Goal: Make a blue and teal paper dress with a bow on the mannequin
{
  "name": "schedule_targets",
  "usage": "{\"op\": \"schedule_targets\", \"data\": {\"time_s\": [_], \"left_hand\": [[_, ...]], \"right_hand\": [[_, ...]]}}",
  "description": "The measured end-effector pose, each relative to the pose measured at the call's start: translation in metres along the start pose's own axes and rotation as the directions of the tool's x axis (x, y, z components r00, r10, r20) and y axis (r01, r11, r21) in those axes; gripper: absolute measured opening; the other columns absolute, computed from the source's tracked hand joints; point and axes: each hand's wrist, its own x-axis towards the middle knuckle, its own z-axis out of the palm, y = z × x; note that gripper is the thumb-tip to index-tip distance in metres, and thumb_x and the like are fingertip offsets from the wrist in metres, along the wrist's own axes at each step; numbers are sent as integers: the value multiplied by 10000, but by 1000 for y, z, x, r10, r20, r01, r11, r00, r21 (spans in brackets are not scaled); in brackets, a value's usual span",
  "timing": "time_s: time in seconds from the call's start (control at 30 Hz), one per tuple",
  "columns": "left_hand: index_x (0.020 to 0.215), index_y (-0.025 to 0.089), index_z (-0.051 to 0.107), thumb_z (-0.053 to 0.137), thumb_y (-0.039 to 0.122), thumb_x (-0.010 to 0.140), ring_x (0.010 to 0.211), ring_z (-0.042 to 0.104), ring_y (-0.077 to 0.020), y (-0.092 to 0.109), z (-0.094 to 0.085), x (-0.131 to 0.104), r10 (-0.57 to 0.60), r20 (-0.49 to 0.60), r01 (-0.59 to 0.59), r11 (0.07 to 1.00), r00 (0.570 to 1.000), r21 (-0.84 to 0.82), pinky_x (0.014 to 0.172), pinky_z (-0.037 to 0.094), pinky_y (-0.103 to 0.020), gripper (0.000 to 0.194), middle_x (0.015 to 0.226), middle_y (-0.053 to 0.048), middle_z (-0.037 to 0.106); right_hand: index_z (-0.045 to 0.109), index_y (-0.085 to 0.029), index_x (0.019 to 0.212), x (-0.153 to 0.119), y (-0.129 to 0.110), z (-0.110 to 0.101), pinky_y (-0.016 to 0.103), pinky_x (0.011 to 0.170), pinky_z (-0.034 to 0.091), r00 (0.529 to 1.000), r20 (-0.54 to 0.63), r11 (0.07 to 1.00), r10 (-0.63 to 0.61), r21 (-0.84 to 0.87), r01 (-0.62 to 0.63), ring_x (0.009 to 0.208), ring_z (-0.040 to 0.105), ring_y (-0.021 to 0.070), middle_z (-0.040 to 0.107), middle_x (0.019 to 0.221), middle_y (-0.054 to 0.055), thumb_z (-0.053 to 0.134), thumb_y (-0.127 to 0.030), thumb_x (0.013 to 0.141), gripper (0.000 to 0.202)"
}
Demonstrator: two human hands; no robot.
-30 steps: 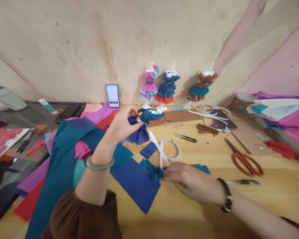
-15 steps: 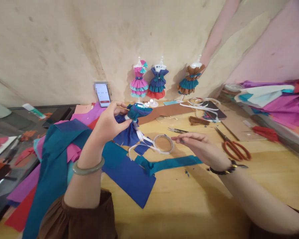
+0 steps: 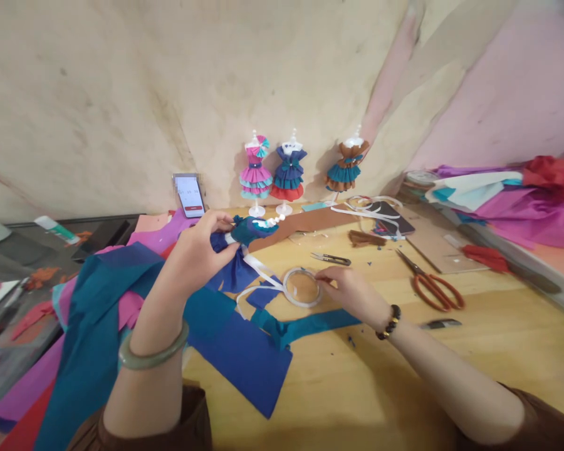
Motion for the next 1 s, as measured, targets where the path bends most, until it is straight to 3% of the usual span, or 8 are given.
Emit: {"op": "schedule_targets", "data": {"time_s": [0.17, 0.33, 0.43, 0.57, 0.63, 0.7, 0.83, 1.0], "left_hand": [[1103, 209, 538, 662, 245, 783, 1033, 685, -245, -1, 0, 0, -21, 17, 21, 1000, 1000, -13, 900, 538, -371, 346, 1070, -78, 714], [1104, 209, 529, 651, 214, 779, 1038, 682, -243, 2, -3, -2, -17, 11, 17, 1000, 1000, 13, 905, 525, -374, 347, 1067, -77, 721], [1112, 214, 519, 640, 204, 784, 1049, 682, -239, 3, -3, -2, -24, 31, 24, 1000, 999, 0, 906, 524, -366, 350, 1067, -74, 726], [1109, 221, 519, 642, 195, 774, 1068, 680, -236, 5, -5, -3, -35, 31, 34, 999, 999, 21, 922, 518, -358, 358, 1093, -65, 729], [1114, 226, 523, 642, 189, 772, 1067, 682, -235, 7, -6, -3, -44, 33, 42, 997, 999, 59, 917, 516, -348, 364, 1103, -55, 733], [1124, 232, 528, 637, 184, 775, 1059, 685, -233, 9, -7, -4, -47, 38, 43, 995, 998, 91, 896, 519, -336, 369, 1108, -43, 735], [1129, 236, 537, 632, 178, 777, 1032, 695, -224, 12, -9, -4, -45, 52, 39, 994, 998, 104, 855, 527, -314, 368, 1083, -29, 741], [1122, 233, 536, 627, 174, 775, 1023, 696, -223, 11, -7, -5, -45, 57, 40, 995, 997, 88, 852, 527, -317, 364, 1068, -27, 740]], "right_hand": [[694, -106, 1063, 12, 26, -9, 335, 903, 485, 995, -86, 972, 58, -220, -76, 1025, 665, 261, 721, 1096, 166, 463, -84, 894, 288], [683, -75, 1011, 27, 42, -1, 343, 838, 494, 997, -36, 964, 73, -252, -80, 946, 680, 271, 723, 987, 212, 470, 22, 810, 309], [679, -66, 1037, 33, 42, -10, 338, 807, 495, 996, -24, 970, 85, -226, -89, 905, 686, 264, 721, 955, 212, 438, 12, 819, 335], [628, -139, 1225, 35, 14, -41, 269, 710, 512, 998, 49, 997, 38, -64, -34, 786, 669, 178, 726, 933, 89, 341, -155, 934, 410], [627, -142, 1246, 32, -12, -57, 285, 648, 500, 987, 162, 969, -18, 246, -22, 722, 630, 173, 706, 914, 74, 354, -223, 923, 430], [673, -158, 1180, 29, -40, -69, 295, 621, 474, 975, 217, 930, -54, 367, -30, 680, 599, 176, 683, 820, 53, 406, -277, 895, 408], [710, -189, 1082, 30, -81, -76, 337, 745, 479, 965, 198, 949, -170, 298, 106, 857, 625, 232, 706, 960, 78, 439, -468, 924, 420], [726, -169, 1010, 45, -90, -68, 339, 779, 482, 953, 207, 955, -221, 246, 168, 882, 651, 249, 734, 953, 82, 429, -481, 944, 435]]}}
